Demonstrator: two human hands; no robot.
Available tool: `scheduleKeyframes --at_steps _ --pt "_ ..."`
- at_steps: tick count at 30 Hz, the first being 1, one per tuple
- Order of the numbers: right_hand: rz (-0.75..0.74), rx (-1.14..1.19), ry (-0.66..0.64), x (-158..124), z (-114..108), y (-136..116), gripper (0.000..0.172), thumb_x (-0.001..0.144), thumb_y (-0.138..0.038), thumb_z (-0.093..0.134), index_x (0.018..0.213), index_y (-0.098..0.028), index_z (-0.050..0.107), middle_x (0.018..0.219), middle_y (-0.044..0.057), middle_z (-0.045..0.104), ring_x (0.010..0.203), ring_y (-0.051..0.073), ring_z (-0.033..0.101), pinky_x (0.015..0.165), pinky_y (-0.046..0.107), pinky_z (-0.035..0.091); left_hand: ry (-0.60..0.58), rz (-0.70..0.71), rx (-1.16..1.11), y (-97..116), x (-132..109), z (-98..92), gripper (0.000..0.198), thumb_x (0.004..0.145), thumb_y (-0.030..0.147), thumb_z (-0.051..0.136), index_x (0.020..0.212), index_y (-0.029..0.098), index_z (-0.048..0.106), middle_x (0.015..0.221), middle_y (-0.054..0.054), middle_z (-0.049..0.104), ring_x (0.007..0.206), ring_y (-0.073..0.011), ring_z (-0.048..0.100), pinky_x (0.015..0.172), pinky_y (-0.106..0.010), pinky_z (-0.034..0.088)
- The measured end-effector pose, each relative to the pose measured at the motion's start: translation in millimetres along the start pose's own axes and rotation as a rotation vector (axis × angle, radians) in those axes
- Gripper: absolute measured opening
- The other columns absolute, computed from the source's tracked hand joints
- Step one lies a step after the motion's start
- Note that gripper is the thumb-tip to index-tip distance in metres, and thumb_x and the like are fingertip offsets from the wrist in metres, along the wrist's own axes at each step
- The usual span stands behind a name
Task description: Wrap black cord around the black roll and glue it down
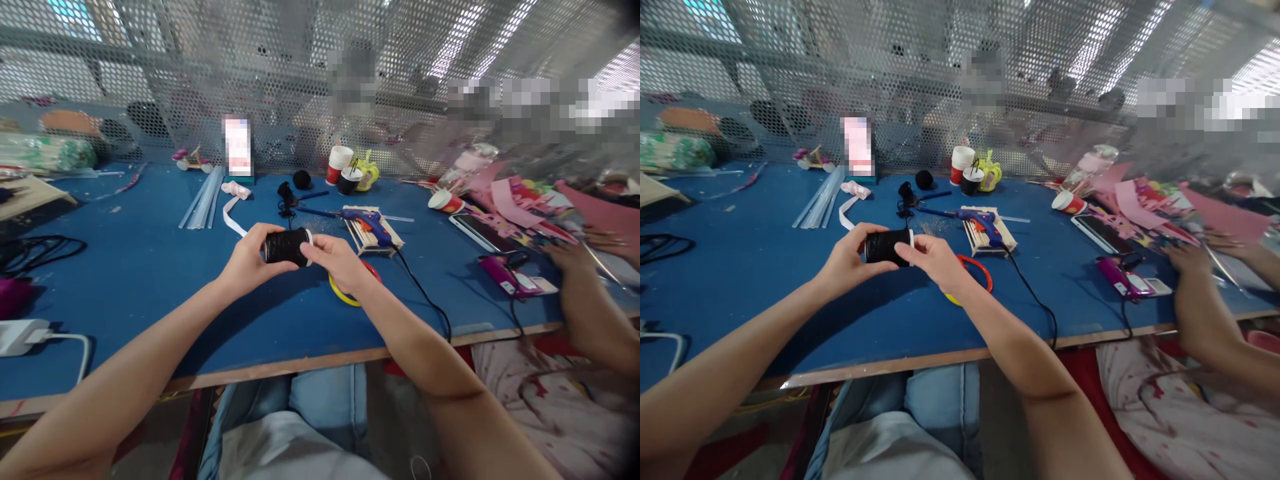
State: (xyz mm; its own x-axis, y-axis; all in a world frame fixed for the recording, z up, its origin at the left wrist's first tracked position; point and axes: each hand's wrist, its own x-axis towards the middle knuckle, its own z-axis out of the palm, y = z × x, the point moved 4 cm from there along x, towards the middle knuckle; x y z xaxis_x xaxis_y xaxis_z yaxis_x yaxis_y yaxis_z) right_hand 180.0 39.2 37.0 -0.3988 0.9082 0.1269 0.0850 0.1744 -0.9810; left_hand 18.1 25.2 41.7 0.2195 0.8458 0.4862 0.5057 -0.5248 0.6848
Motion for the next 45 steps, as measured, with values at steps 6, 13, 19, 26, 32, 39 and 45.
scheduleKeyframes --at_steps 6,13,19,26,32,39,45 --pt "-0.026 -0.043 0.022 -4.0 4.5 2.4 0.028 0.07 -0.034 0.064 0.091 -0.016 0.063 0.081 0.002 0.063 0.074 0.014 0.056 0.071 0.029 0.043 -0.086 -0.08 -0.149 -2.7 0.2 4.6 0.066 0.063 0.044 0.07 0.117 0.016 0.043 0.102 -0.008 0.055 0.088 -0.02 0.057 0.074 -0.033 0.048" --pt "-0.064 -0.167 -0.063 -6.2 6.7 -4.1 0.027 0.072 -0.038 0.063 0.089 -0.017 0.062 0.081 0.002 0.062 0.073 0.014 0.055 0.07 0.029 0.044 -0.146 -0.28 -0.449 -10.2 0.7 8.1 0.053 0.073 0.044 0.061 0.115 0.016 0.045 0.085 -0.003 0.055 0.071 -0.0131 0.056 0.06 -0.027 0.052" --pt "-0.166 -0.239 0.273 -1.2 -18.8 -13.8 0.029 0.078 -0.047 0.053 0.08 -0.018 0.054 0.076 0.003 0.057 0.07 0.012 0.052 0.066 0.027 0.042 -0.106 -0.147 -0.187 -5.5 0.4 6.1 0.055 0.07 0.043 0.064 0.115 0.016 0.046 0.095 -0.006 0.058 0.079 -0.0171 0.058 0.067 -0.03 0.05" --pt "-0.168 -0.513 0.178 1.9 -17.7 -11.4 0.021 0.074 -0.038 0.059 0.081 -0.019 0.055 0.083 0.005 0.059 0.076 0.015 0.054 0.066 0.03 0.042 -0.132 0.064 0.113 3.8 -2.4 8.5 0.054 0.07 0.04 0.065 0.117 0.019 0.047 0.108 -0.01 0.054 0.099 -0.0231 0.054 0.083 -0.037 0.045" --pt "-0.214 -0.547 0.118 4.6 -16.7 -5.7 0.012 0.076 -0.029 0.057 0.069 -0.019 0.054 0.089 0.005 0.057 0.082 0.015 0.054 0.07 0.03 0.043 -0.163 0.104 0.182 4.0 -3.6 10.9 0.056 0.07 0.041 0.064 0.117 0.018 0.046 0.107 -0.01 0.053 0.096 -0.0231 0.054 0.082 -0.037 0.046" --pt "-0.228 -0.368 0.123 1.4 -15.3 -13.8 0.015 0.081 -0.033 0.052 0.078 -0.018 0.053 0.081 0.003 0.057 0.076 0.013 0.052 0.072 0.029 0.042 -0.205 0.039 0.089 8.9 -5.1 13.1 0.061 0.071 0.044 0.062 0.121 0.016 0.042 0.102 -0.01 0.056 0.088 -0.0213 0.057 0.076 -0.034 0.046" --pt "-0.214 -0.339 0.046 -4.5 -2.4 -19.9 0.013 0.077 -0.031 0.057 0.075 -0.018 0.056 0.074 0.0 0.059 0.071 0.012 0.054 0.068 0.027 0.043 -0.349 -0.071 -0.074 6.8 -8.3 19.3 0.073 0.071 0.046 0.061 0.13 0.017 0.03 0.093 -0.005 0.059 0.066 -0.0141 0.055 0.06 -0.027 0.045"
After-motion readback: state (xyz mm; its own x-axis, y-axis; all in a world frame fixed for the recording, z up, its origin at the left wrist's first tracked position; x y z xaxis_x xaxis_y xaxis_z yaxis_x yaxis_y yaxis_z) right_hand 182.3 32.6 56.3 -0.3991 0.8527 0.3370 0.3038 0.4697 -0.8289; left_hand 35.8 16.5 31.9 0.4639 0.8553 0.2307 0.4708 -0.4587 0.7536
